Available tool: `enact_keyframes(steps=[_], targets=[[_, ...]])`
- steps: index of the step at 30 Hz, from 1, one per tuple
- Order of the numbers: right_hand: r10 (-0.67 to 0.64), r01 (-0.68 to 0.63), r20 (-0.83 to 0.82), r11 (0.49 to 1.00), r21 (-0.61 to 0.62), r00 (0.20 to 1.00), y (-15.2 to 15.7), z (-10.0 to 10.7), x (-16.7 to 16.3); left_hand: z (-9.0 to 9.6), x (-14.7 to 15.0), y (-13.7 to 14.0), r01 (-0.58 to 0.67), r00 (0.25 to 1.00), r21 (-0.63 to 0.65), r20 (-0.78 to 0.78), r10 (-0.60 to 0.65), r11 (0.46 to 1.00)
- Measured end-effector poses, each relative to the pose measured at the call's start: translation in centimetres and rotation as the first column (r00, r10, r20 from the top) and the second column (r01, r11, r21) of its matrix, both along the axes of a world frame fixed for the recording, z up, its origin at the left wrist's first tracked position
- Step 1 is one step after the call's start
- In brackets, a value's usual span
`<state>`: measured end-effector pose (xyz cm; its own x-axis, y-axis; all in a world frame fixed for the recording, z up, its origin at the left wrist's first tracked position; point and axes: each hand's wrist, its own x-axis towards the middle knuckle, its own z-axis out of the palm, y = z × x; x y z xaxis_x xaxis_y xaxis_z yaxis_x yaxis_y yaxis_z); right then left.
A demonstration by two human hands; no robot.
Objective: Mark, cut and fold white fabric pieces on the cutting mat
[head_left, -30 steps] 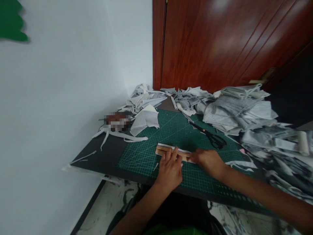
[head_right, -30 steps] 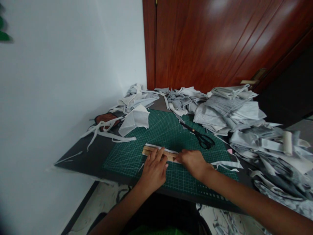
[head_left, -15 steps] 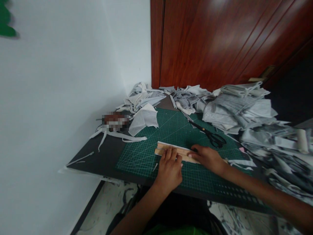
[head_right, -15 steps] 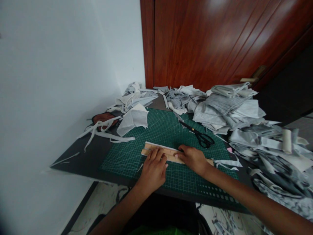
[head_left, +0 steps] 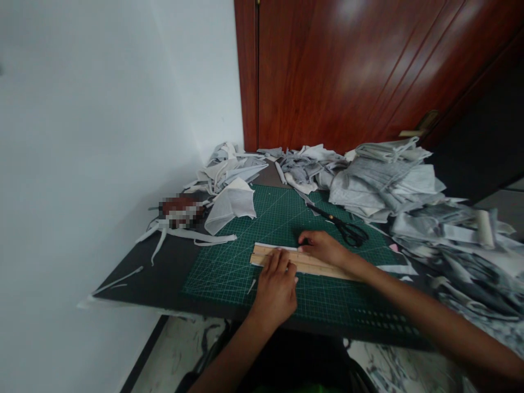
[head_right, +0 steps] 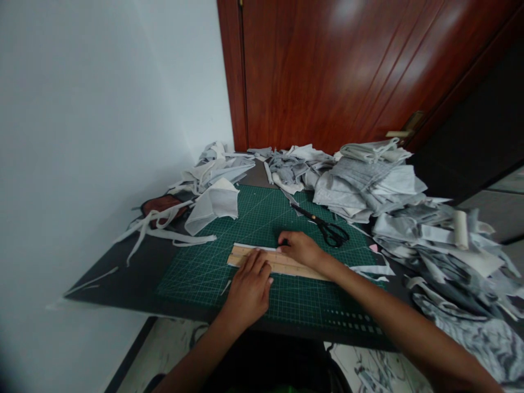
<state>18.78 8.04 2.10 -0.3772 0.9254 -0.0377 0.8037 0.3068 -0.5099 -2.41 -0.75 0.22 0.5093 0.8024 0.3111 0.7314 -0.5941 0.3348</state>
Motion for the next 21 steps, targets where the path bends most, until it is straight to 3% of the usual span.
enact_keyframes(steps=[14,18,21], targets=[[-0.009,0.006,0.031,0.994,0.110,0.999,0.8,-0.9,0.4,-0.1,0.1,0.2,-0.040,0.996,-0.012,-0.082,0.039,0.999],[0.104,-0.100,-0.019,0.986,0.136,0.994,0.8,-0.9,0.7,-0.3,0.2,0.2,-0.047,0.993,-0.011,-0.109,0.046,0.999],[0.308,-0.299,-0.027,0.939,0.169,0.951,0.6,-0.5,0.8,-0.2,0.2,0.2,-0.056,0.989,-0.015,-0.136,0.054,0.998]])
